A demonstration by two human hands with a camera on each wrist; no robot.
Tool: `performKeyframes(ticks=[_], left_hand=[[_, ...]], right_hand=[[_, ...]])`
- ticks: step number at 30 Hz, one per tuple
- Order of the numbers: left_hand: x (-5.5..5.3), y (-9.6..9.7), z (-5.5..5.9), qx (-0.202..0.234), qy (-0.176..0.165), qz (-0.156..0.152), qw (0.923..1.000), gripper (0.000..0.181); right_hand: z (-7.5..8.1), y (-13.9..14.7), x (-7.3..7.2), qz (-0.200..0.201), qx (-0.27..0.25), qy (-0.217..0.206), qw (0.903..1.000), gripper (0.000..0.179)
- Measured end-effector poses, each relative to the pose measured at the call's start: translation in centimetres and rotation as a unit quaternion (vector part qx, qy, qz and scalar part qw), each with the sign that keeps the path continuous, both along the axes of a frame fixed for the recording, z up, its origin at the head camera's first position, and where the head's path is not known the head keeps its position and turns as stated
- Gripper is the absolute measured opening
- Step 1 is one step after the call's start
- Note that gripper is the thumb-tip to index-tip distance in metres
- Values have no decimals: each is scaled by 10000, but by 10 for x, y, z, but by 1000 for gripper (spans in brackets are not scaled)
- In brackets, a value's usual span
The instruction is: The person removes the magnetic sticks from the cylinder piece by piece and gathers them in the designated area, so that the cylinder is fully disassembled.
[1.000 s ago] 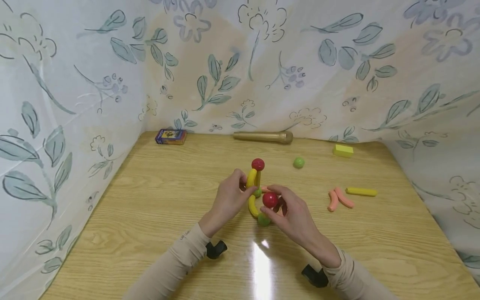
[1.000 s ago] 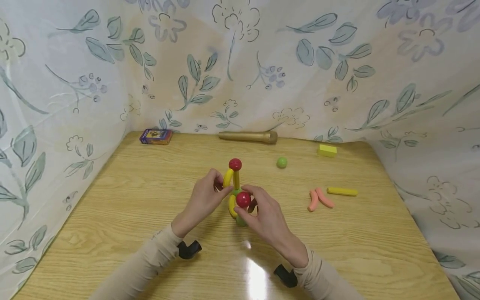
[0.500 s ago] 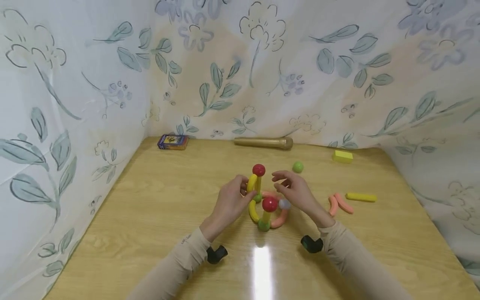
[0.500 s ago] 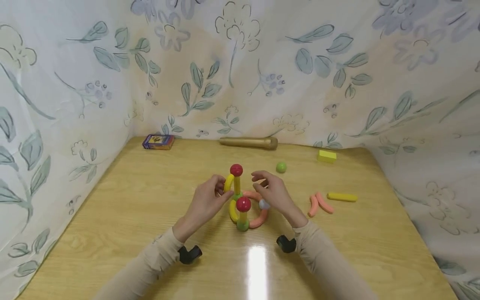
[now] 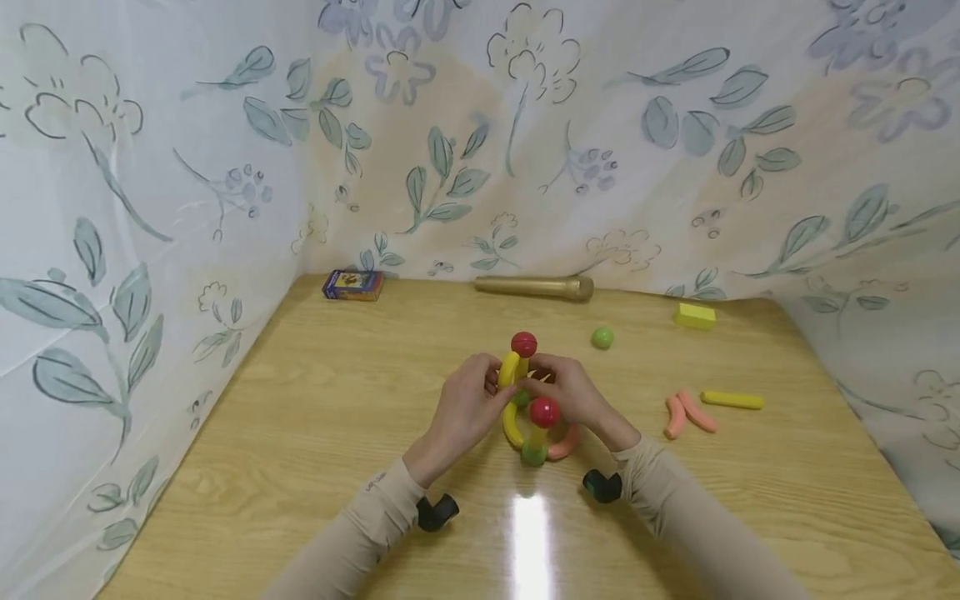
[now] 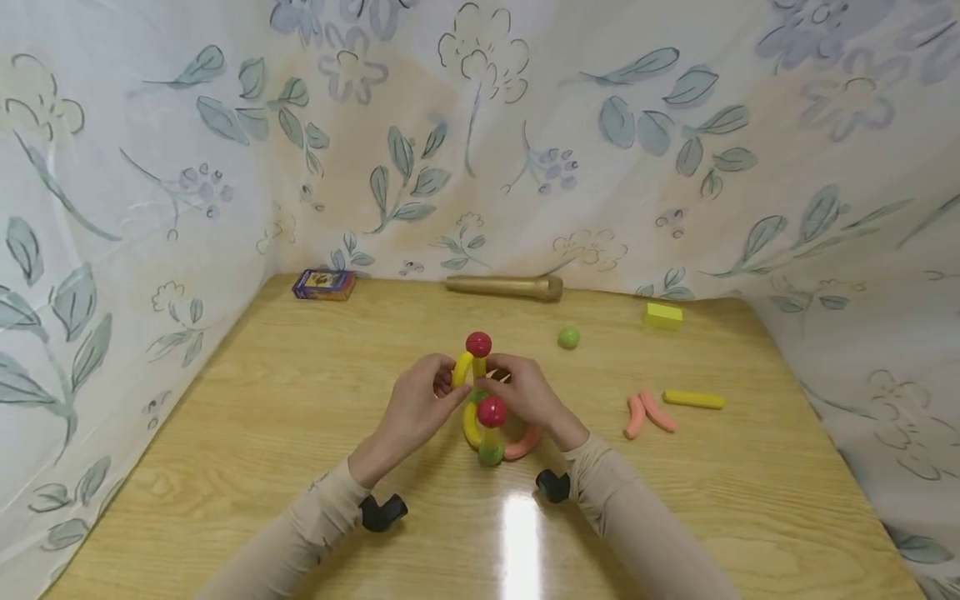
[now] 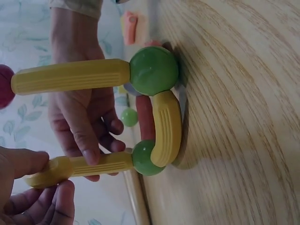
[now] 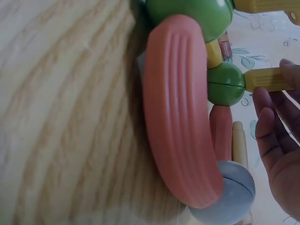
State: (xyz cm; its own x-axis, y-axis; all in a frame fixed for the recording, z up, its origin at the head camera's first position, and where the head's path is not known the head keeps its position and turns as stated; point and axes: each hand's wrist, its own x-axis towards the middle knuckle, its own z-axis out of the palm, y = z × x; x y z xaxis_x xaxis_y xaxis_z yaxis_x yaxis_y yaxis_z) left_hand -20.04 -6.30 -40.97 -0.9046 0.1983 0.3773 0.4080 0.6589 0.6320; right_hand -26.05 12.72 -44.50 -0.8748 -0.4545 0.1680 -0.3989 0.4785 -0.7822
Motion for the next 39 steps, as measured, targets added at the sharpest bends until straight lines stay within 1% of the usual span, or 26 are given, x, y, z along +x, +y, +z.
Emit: performKeyframes(ticks=[4,8,10,12,13,15,17,19,20,22,23,26,27,30,32,34,36,37,39], left_hand=[[-1,0,0,85,-19,46,10000,23],[-1,-6,0,349,-175,101,9992,22],[-2,-14,1,427,-342,189,9983,22],[-5,-27,1,358,-543,350,9973,23],[-7,-35,1,272,-703,468,9961,24],[-13,-56,-1,48,-1086,687,9917,25],[-20,-77,-4,-235,-1498,921,9841,29],[-25,-97,-7,-529,-1883,1053,9750,33],[-26,-106,-9,-649,-2040,1066,9710,35],[-28,-120,-11,-914,-2221,1125,9642,37],[-28,-126,-13,-1017,-2252,1128,9624,37],[-28,-136,-17,-1210,-2347,1090,9583,20],[-28,-137,-19,-1253,-2348,1110,9575,21],[-28,-139,-23,-1288,-2413,1087,9557,37],[-27,-139,-25,-1324,-2399,1095,9555,42],[-28,-138,-25,-1400,-2296,1065,9573,40],[-28,-135,-22,-1562,-2087,990,9603,30],[-28,-131,-20,-1615,-1978,964,9620,25],[-30,-119,-14,-1686,-1645,823,9684,25]], right_hand=[[4,1,0,-109,40,-32,9999,22],[5,2,-1,-199,51,43,9998,23],[6,3,0,-241,12,56,9997,23],[7,3,0,-217,-15,79,9997,24],[7,3,0,-198,-30,78,9998,25],[7,4,-1,-144,-55,44,9999,26],[7,3,-1,-96,-58,17,9999,27],[7,3,-1,-83,-48,1,10000,27],[6,3,-2,-72,-34,7,10000,28],[5,4,-2,-49,-21,-16,10000,28],[4,4,-2,-32,-15,-22,10000,28],[2,4,-1,-1,-12,-57,10000,29],[2,4,-1,5,-20,-89,10000,29],[3,3,0,-9,-18,-114,9999,29],[3,3,0,-27,-1,-124,9999,29],[3,3,-1,-32,14,-130,9999,29],[3,3,-1,-43,30,-152,9999,29],[2,4,-1,-45,36,-170,9998,30],[2,4,0,-47,22,-211,9998,30]])
